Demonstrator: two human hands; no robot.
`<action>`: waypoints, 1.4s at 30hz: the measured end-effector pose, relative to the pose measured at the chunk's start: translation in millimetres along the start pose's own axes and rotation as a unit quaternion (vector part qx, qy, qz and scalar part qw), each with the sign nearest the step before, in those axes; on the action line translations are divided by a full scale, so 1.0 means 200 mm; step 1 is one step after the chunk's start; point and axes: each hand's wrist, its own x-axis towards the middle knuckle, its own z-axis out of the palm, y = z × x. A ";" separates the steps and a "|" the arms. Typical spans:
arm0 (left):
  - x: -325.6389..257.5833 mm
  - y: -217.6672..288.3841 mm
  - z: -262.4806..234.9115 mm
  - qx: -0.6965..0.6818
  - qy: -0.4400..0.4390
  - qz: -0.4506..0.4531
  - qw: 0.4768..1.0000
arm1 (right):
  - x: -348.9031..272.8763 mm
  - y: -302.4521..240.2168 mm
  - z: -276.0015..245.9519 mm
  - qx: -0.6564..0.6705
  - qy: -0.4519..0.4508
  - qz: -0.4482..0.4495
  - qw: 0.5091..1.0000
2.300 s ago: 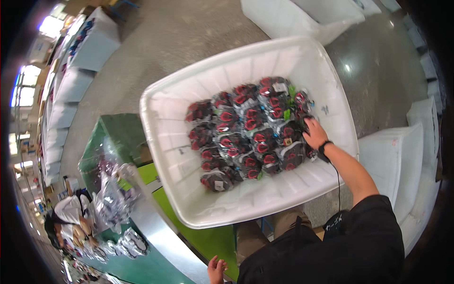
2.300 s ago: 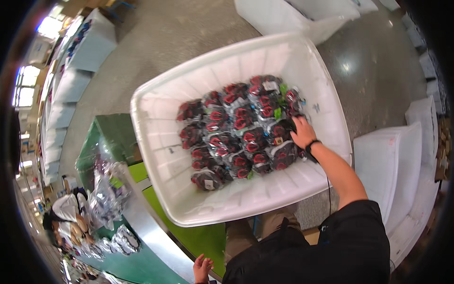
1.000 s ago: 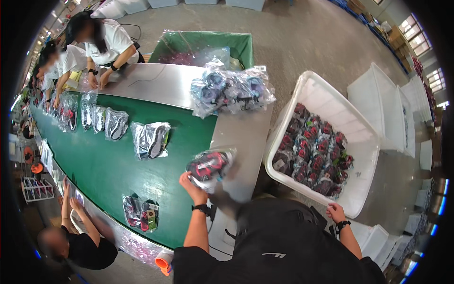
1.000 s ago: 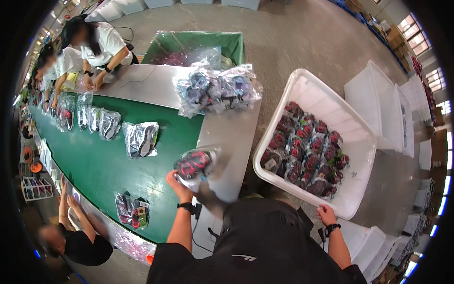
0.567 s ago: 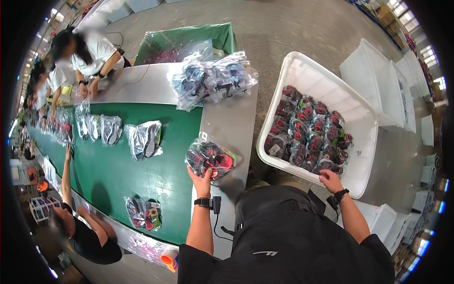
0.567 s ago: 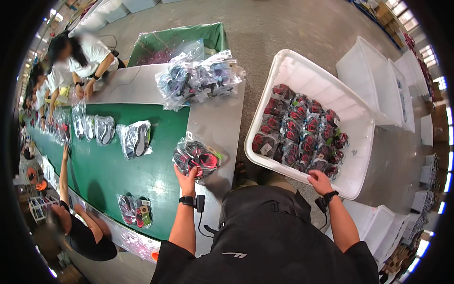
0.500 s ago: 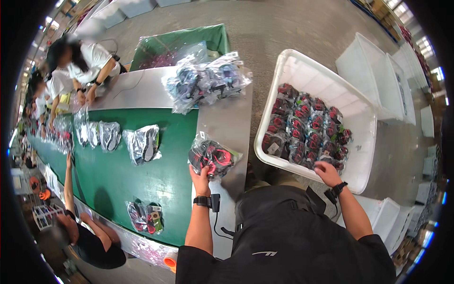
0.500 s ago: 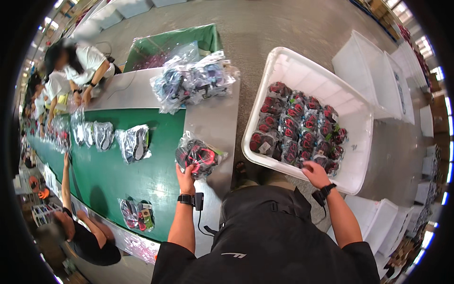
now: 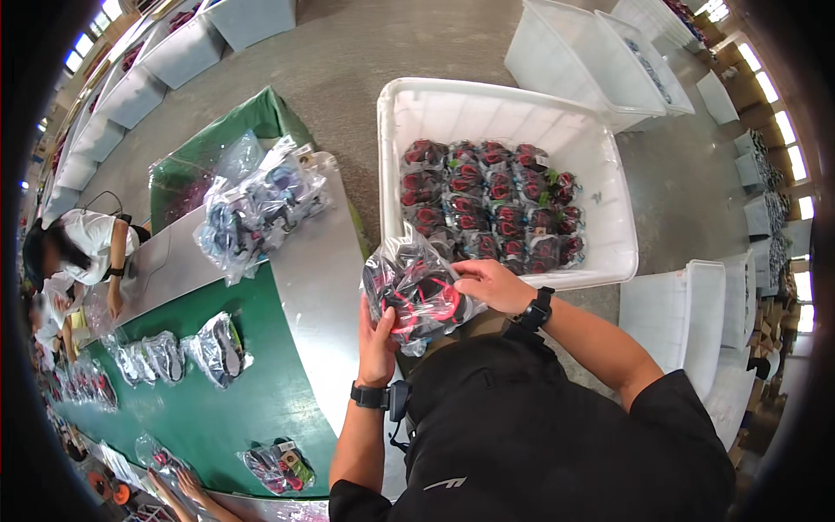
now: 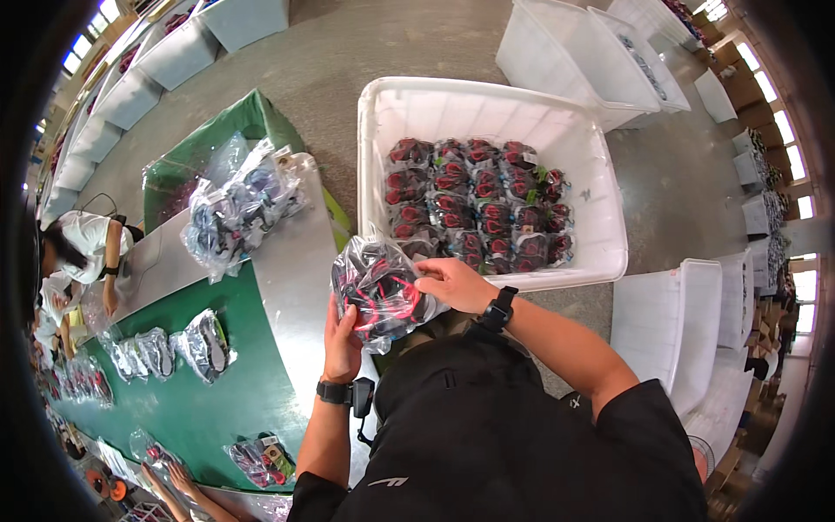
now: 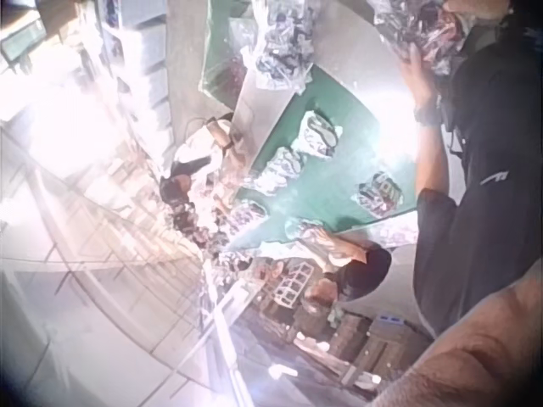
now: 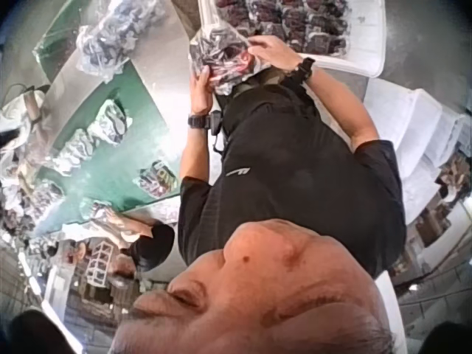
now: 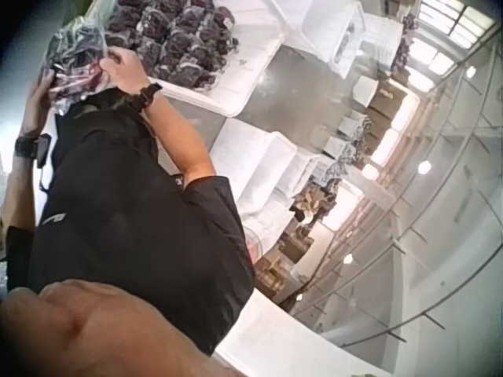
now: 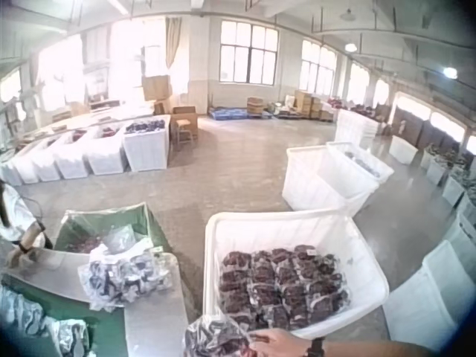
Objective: The person repeatedly picks packaged footwear from a white bin and places them onto a green conveyor belt. The items are handled one at a time and moved to the belt where other workers are present.
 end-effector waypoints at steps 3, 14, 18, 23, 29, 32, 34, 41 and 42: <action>0.04 -0.04 0.05 -0.069 -0.026 -0.032 0.997 | -0.09 0.00 -0.09 0.039 -0.004 0.039 0.998; 0.17 -0.19 0.29 -0.072 -0.011 -0.102 0.992 | -0.19 0.03 -0.34 0.174 0.086 0.043 0.980; 0.23 -0.26 0.40 -0.112 -0.005 -0.131 0.985 | -0.21 0.08 -0.42 0.281 0.123 0.054 0.950; 0.28 -0.41 0.63 -0.086 0.054 -0.080 0.992 | -0.17 0.20 -0.46 0.358 0.245 0.092 0.896; 0.41 -0.71 1.03 -0.027 0.160 -0.054 0.985 | -0.07 0.44 -0.80 0.306 0.283 0.026 0.909; 0.51 -0.94 1.24 0.044 0.151 -0.042 0.987 | -0.02 0.65 -1.05 0.229 0.326 0.010 0.917; 0.59 -1.05 1.31 0.096 0.109 -0.089 0.985 | 0.01 0.79 -1.33 0.164 0.343 0.012 0.925; 0.63 -1.19 1.17 0.228 0.098 -0.149 0.957 | 0.12 0.96 -2.44 -0.162 0.450 0.031 0.878; 0.60 -1.19 1.13 0.238 0.133 -0.162 0.948 | 0.14 0.95 -2.57 -0.195 0.466 0.025 0.863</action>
